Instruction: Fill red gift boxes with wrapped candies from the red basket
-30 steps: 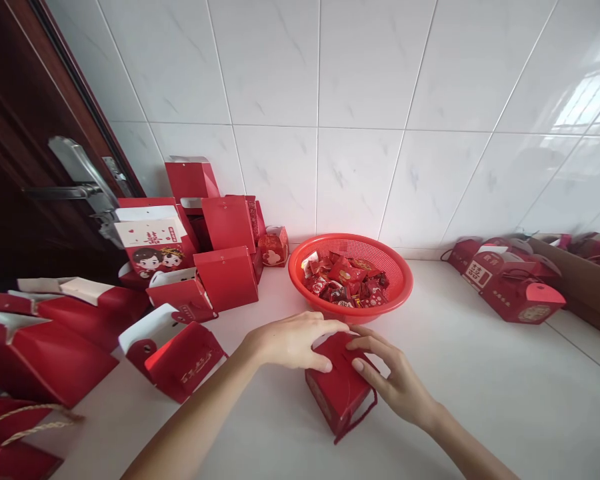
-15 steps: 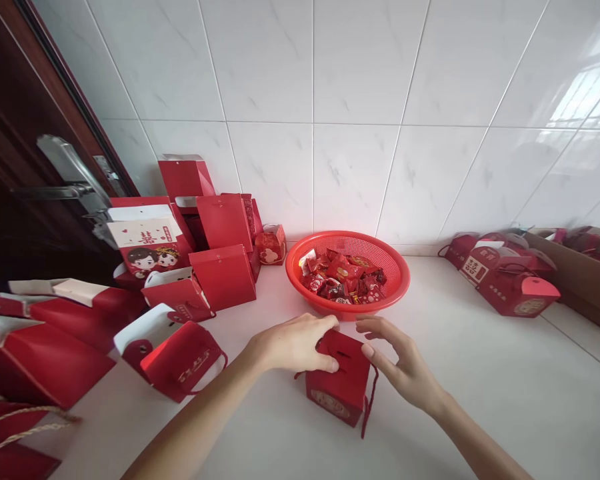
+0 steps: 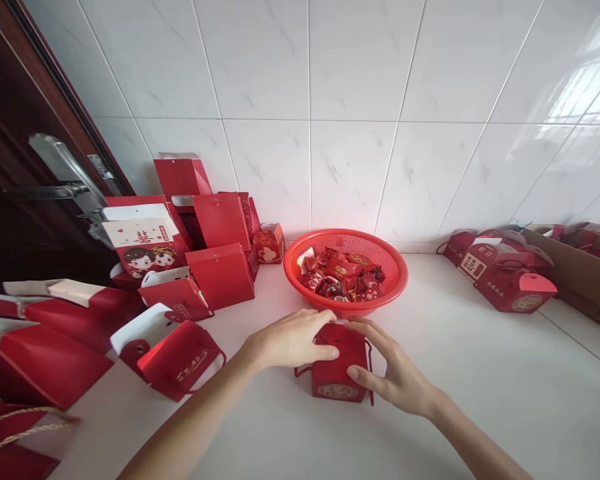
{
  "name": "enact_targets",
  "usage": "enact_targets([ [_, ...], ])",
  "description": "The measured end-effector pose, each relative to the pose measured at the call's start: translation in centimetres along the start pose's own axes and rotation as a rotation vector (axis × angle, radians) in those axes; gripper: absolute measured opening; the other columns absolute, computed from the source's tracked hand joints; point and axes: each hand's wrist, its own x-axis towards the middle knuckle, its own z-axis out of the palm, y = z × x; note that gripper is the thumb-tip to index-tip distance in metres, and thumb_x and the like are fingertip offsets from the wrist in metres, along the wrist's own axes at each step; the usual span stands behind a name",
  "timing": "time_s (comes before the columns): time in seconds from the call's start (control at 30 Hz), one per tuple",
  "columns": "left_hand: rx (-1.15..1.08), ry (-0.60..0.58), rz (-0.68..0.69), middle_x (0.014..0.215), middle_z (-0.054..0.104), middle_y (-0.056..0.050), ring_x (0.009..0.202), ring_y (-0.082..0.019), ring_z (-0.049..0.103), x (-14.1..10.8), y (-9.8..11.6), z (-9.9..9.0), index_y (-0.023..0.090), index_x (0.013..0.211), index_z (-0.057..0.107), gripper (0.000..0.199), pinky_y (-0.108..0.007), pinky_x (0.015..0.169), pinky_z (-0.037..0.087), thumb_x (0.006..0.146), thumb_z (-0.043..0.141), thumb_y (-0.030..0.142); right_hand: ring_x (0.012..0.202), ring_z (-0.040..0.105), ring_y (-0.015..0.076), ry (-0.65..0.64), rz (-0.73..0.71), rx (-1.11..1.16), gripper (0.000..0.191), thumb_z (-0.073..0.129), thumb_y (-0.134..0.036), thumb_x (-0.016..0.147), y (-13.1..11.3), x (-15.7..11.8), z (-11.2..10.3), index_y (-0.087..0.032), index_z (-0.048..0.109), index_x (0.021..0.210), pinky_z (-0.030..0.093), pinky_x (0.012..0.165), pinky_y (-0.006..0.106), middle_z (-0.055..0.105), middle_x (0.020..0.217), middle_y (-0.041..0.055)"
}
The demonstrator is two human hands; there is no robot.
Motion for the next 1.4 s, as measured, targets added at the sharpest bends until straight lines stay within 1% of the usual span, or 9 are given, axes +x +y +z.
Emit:
enact_targets([
  [0.1, -0.004, -0.029, 0.021, 0.134, 0.063, -0.007, 0.117, -0.030, 0.061, -0.3, 0.0, -0.5, 0.029, 0.133, 0.056, 0.051, -0.035, 0.086, 0.047, 0.085, 0.064, 0.045, 0.131, 0.056, 0.0290, 0.001, 0.011, 0.002, 0.050, 0.065, -0.043, 0.094, -0.1, 0.0, -0.1, -0.029, 0.051, 0.140, 0.050, 0.106, 0.046, 0.056, 0.143, 0.0113],
  [0.27, 0.034, -0.105, 0.008, 0.125, 0.065, -0.008, 0.110, -0.031, 0.063, -0.5, -0.3, -0.7, 0.031, 0.137, 0.055, 0.060, -0.036, 0.084, 0.048, 0.081, 0.068, 0.051, 0.124, 0.059, 0.0281, 0.029, 0.030, -0.003, 0.050, 0.066, -0.046, 0.093, 0.1, 0.1, -0.1, -0.027, 0.052, 0.137, 0.053, 0.102, 0.045, 0.058, 0.139, 0.0124],
  [0.37, 0.035, -0.089, -0.008, 0.126, 0.064, -0.008, 0.113, -0.031, 0.061, -0.5, -0.3, -0.4, 0.032, 0.134, 0.055, 0.060, -0.036, 0.084, 0.047, 0.080, 0.069, 0.053, 0.121, 0.062, 0.0283, 0.069, 0.045, -0.025, 0.050, 0.063, -0.047, 0.094, 0.4, 0.1, 0.0, -0.026, 0.050, 0.137, 0.055, 0.100, 0.045, 0.060, 0.137, 0.0130],
  [0.47, 0.032, -0.074, -0.006, 0.128, 0.063, -0.007, 0.113, -0.030, 0.061, -0.4, -0.2, -0.1, 0.031, 0.129, 0.056, 0.054, -0.035, 0.084, 0.047, 0.080, 0.068, 0.053, 0.120, 0.062, 0.0279, 0.071, 0.052, -0.021, 0.050, 0.060, -0.048, 0.095, 0.4, 0.0, 0.2, -0.025, 0.049, 0.138, 0.055, 0.099, 0.045, 0.061, 0.136, 0.0130],
  [0.6, 0.029, -0.068, -0.018, 0.123, 0.065, -0.009, 0.106, -0.030, 0.063, -0.3, 0.0, 0.2, 0.027, 0.126, 0.053, 0.052, -0.036, 0.080, 0.047, 0.082, 0.065, 0.053, 0.127, 0.058, 0.0286, 0.036, 0.052, -0.018, 0.054, 0.060, -0.049, 0.096, 0.3, 0.0, 0.3, -0.025, 0.048, 0.142, 0.053, 0.103, 0.045, 0.056, 0.141, 0.0144],
  [0.7, 0.027, -0.073, -0.025, 0.120, 0.065, -0.009, 0.101, -0.029, 0.064, -0.3, 0.0, 0.1, 0.027, 0.126, 0.052, 0.053, -0.035, 0.077, 0.047, 0.083, 0.064, 0.054, 0.130, 0.056, 0.0296, 0.021, 0.068, -0.019, 0.054, 0.060, -0.051, 0.095, 0.2, 0.1, 0.3, -0.025, 0.051, 0.141, 0.052, 0.105, 0.045, 0.055, 0.142, 0.0146],
  [0.8, 0.028, -0.087, -0.023, 0.116, 0.065, -0.007, 0.095, -0.027, 0.065, -0.2, 0.0, -0.1, 0.028, 0.124, 0.053, 0.051, -0.033, 0.073, 0.046, 0.083, 0.064, 0.055, 0.129, 0.056, 0.0300, 0.020, 0.087, -0.014, 0.053, 0.059, -0.052, 0.095, 0.2, 0.1, 0.3, -0.025, 0.052, 0.140, 0.052, 0.103, 0.045, 0.055, 0.141, 0.0145],
  [1.07, 0.002, -0.084, -0.015, 0.104, 0.066, -0.005, 0.085, -0.026, 0.066, 0.0, -0.1, 0.1, 0.026, 0.120, 0.053, 0.049, -0.031, 0.065, 0.043, 0.082, 0.065, 0.055, 0.124, 0.059, 0.0279, -0.001, 0.098, 0.065, 0.049, 0.055, -0.048, 0.098, -0.2, 0.1, 0.6, -0.024, 0.048, 0.140, 0.051, 0.104, 0.044, 0.054, 0.140, 0.0141],
  [1.4, -0.015, -0.087, -0.041, 0.111, 0.063, -0.007, 0.092, -0.028, 0.063, 0.6, -0.2, 0.6, 0.027, 0.118, 0.050, 0.056, -0.035, 0.076, 0.047, 0.079, 0.068, 0.062, 0.122, 0.057, 0.0278, -0.032, 0.142, 0.223, 0.045, 0.051, -0.045, 0.098, -0.1, 0.0, 0.9, -0.026, 0.045, 0.138, 0.048, 0.103, 0.045, 0.055, 0.139, 0.0109],
])
